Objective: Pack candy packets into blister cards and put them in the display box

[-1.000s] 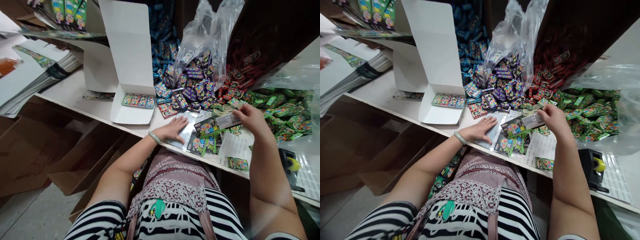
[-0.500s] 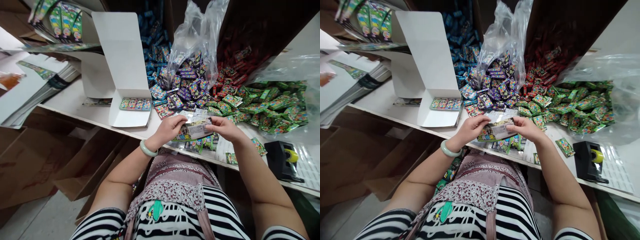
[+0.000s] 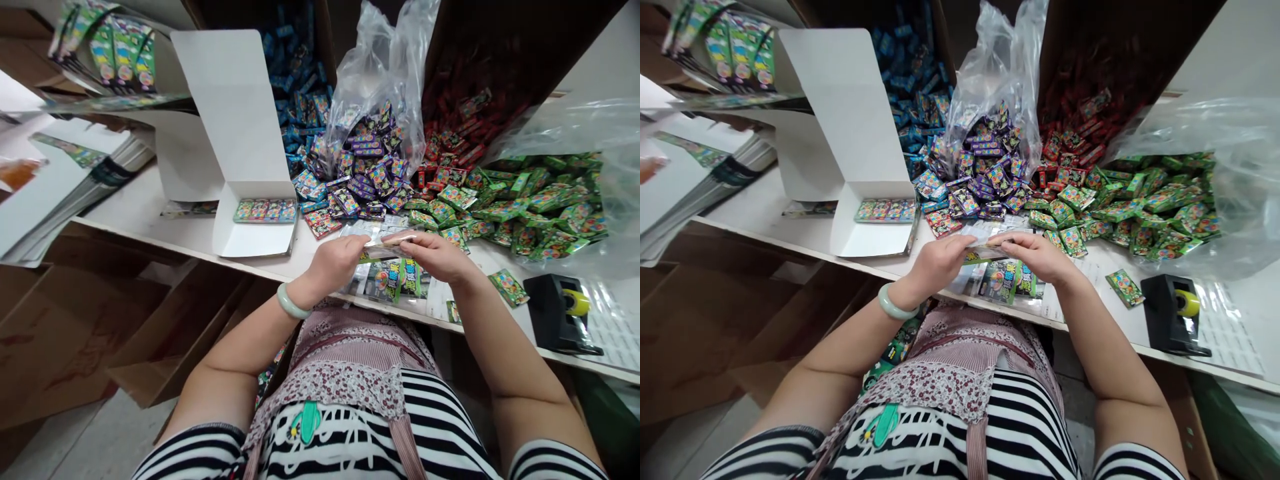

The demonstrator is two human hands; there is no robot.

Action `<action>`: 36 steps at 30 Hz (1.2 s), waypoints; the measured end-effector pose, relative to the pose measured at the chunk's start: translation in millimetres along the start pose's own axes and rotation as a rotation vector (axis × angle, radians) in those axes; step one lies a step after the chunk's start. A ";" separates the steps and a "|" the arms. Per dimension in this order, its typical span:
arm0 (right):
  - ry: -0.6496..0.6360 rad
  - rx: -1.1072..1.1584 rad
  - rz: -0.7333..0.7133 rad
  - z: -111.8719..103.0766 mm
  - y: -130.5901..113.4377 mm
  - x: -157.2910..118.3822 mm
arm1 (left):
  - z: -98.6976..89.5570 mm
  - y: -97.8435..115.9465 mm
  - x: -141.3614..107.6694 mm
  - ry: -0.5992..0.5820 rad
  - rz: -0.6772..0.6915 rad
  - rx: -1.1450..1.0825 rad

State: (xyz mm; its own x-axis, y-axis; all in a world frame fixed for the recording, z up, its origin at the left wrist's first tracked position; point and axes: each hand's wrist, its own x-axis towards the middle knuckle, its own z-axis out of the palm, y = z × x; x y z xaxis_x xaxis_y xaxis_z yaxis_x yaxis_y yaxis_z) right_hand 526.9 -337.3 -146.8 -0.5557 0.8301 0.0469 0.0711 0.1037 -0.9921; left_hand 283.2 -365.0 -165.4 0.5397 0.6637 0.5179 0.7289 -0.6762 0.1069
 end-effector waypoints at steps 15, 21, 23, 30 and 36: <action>0.284 -0.027 -0.150 6.6 6.9 -16.5 | 0.8 -8.2 9.5 0.190 -0.686 -1.109; 0.309 0.172 0.081 42.4 36.2 -8.0 | 26.3 25.2 10.0 0.212 -0.914 -1.605; 0.361 0.182 0.094 43.9 37.3 -7.2 | 34.4 29.7 9.2 0.226 -0.987 -1.756; 0.409 0.160 0.096 44.9 36.7 -11.3 | 54.7 36.7 -12.3 0.244 -1.087 -1.724; 0.491 0.138 0.142 36.9 46.2 -10.0 | 51.0 39.0 -42.5 0.020 -1.032 -1.698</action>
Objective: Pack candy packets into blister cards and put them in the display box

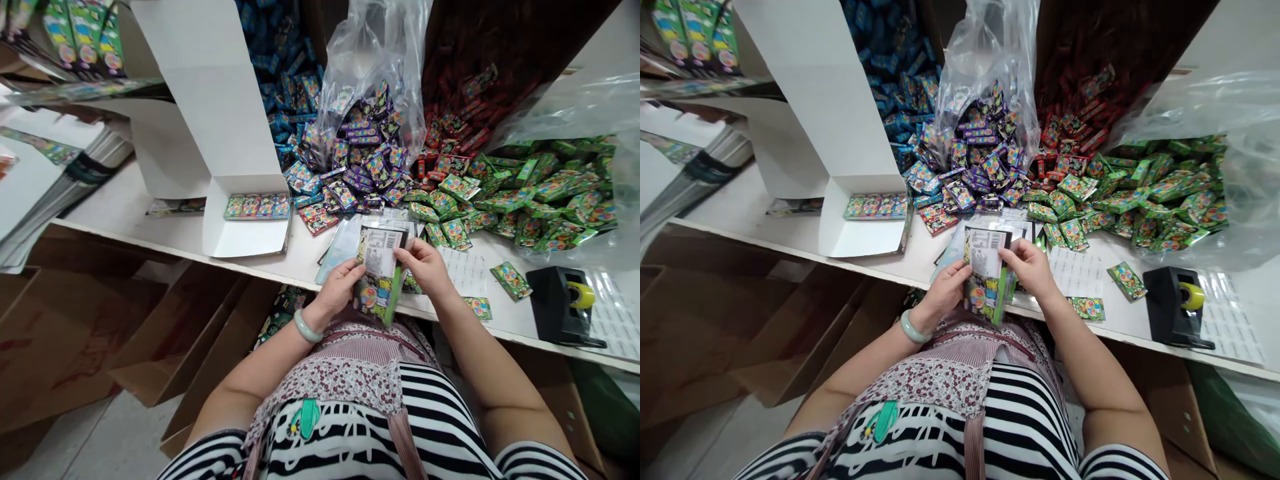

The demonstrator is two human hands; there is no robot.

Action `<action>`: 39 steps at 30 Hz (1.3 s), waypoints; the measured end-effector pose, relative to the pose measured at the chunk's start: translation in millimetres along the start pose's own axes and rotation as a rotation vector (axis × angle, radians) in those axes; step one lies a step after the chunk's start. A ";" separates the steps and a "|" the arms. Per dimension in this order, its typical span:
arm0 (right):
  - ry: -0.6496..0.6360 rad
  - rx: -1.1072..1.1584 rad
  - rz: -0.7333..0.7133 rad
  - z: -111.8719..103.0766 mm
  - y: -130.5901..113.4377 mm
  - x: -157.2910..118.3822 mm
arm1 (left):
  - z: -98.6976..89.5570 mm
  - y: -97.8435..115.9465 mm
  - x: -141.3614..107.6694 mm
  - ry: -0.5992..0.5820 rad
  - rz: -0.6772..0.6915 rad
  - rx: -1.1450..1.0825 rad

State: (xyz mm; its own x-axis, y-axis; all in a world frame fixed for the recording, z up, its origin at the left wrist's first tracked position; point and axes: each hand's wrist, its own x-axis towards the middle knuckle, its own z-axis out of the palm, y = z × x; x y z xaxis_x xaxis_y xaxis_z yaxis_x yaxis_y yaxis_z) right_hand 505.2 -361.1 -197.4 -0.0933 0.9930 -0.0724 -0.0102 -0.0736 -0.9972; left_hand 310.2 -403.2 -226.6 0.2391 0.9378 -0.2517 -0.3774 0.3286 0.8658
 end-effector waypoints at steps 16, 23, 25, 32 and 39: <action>-0.349 0.062 0.236 -6.3 39.8 -54.7 | -7.2 14.2 1.5 -0.055 -0.011 -0.013; -0.151 0.012 -0.004 -14.0 12.1 -48.3 | 13.5 23.1 15.8 -0.049 0.273 0.117; -0.008 -0.046 -0.103 -16.5 2.2 -42.4 | 15.7 24.8 12.4 -0.105 0.285 0.158; -0.093 -0.164 -0.126 -20.7 2.7 -46.9 | -1.5 35.6 -0.3 -0.175 0.314 0.462; -0.074 -0.536 -0.221 -37.0 -0.8 -38.1 | 14.7 20.0 20.1 -0.010 0.549 0.689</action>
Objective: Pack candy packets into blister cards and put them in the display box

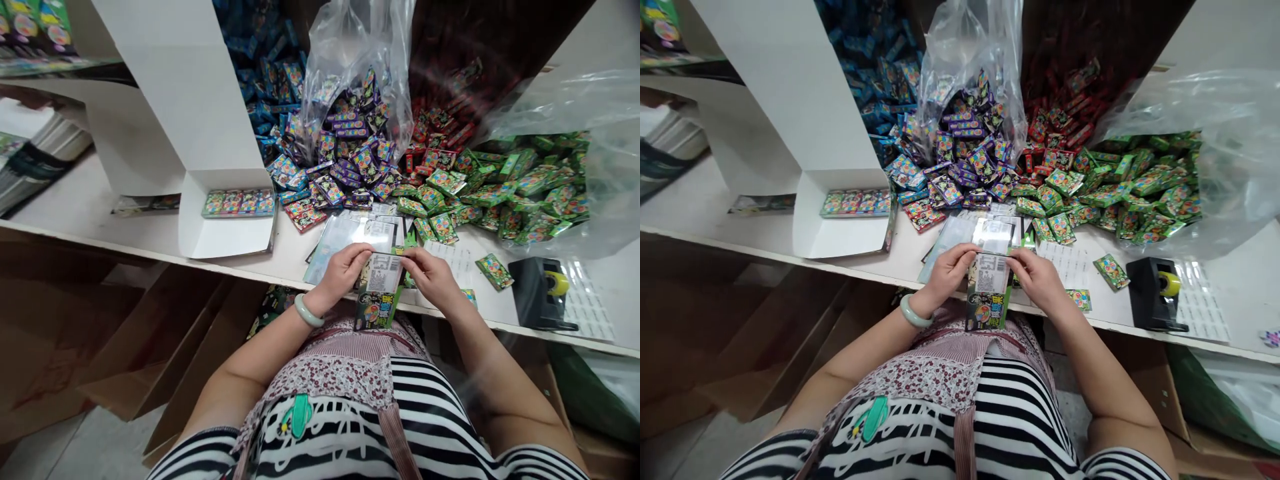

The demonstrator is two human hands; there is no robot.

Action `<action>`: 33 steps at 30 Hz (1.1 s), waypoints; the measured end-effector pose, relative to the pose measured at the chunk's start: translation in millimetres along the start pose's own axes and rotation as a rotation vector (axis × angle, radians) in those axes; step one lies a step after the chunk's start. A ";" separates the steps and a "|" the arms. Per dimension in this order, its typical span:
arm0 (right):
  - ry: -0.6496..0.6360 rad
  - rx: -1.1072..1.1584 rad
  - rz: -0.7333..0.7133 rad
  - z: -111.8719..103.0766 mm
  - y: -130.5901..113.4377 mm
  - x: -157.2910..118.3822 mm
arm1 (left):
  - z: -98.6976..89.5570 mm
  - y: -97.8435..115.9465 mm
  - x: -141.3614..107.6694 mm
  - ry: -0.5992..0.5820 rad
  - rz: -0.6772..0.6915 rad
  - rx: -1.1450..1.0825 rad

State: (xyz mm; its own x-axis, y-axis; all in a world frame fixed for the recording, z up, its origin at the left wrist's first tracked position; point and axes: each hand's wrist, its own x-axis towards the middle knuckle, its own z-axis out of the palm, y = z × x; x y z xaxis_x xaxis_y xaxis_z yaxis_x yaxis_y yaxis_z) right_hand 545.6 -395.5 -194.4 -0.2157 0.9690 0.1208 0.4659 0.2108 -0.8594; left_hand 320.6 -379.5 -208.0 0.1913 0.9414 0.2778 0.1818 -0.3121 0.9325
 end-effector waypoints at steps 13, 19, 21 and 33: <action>0.154 0.289 0.065 2.4 4.7 19.4 | -3.4 9.9 20.3 -0.065 -0.063 -0.081; 0.091 0.487 0.152 2.1 2.9 19.7 | -4.9 12.9 20.6 -0.091 -0.170 -0.283; 0.102 0.401 0.074 -0.9 0.8 17.9 | -6.7 15.0 19.9 -0.096 -0.137 -0.245; -0.059 0.331 0.123 -8.2 -20.2 31.4 | -2.8 29.1 27.1 -0.051 -0.208 -0.247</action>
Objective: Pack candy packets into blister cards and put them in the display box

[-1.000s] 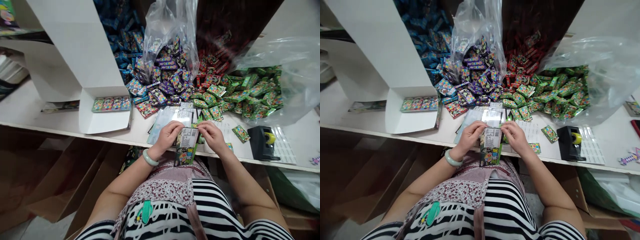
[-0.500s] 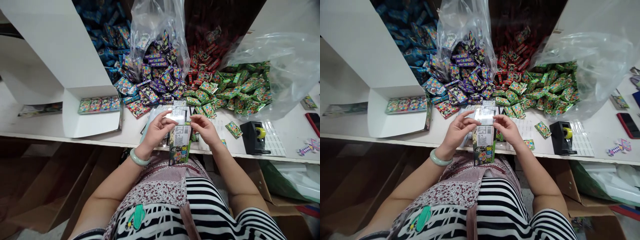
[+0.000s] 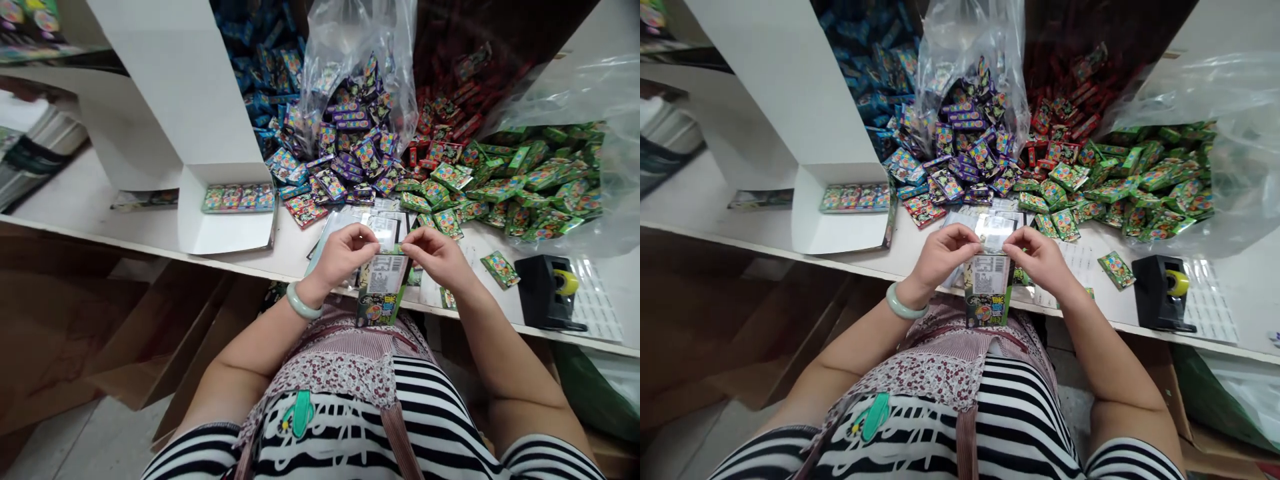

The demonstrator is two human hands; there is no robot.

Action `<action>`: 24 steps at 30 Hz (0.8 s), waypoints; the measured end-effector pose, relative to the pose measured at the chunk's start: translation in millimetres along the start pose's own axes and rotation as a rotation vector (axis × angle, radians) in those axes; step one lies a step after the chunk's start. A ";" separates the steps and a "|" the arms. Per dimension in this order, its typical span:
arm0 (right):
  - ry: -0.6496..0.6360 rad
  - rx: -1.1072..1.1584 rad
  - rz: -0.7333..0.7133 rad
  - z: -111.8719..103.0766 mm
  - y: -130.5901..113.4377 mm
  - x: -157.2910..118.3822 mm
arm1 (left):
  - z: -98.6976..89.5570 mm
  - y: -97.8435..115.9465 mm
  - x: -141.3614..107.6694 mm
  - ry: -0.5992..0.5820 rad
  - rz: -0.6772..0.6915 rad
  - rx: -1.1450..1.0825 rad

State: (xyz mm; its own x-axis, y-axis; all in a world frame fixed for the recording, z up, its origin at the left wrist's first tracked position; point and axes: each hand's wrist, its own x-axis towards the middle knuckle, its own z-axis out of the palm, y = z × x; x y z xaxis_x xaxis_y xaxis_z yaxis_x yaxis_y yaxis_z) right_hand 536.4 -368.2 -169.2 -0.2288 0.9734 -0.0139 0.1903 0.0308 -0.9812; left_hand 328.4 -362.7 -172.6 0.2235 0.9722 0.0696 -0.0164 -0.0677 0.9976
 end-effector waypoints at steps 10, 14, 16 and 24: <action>-0.008 -0.248 -0.315 -0.2 5.4 -23.6 | -17.9 -8.3 -15.5 -0.255 0.138 -0.009; 0.047 -0.291 -0.392 5.2 11.1 -25.8 | -14.7 -14.2 -16.7 -0.213 0.127 -0.016; 0.064 -0.294 -0.416 6.4 12.1 -25.5 | -11.7 -15.5 -15.2 -0.210 0.122 -0.045; 0.127 -0.247 -0.405 8.7 17.2 -29.2 | -7.9 -13.6 -12.2 -0.241 0.158 -0.021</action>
State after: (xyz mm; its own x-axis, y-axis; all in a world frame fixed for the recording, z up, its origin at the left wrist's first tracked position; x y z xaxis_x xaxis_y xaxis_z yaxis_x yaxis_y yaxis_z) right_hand 538.1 -398.1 -187.4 -0.2155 0.8917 0.3980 0.3348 0.4504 -0.8277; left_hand 318.2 -371.9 -187.0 0.4412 0.8687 0.2252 -0.0891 -0.2073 0.9742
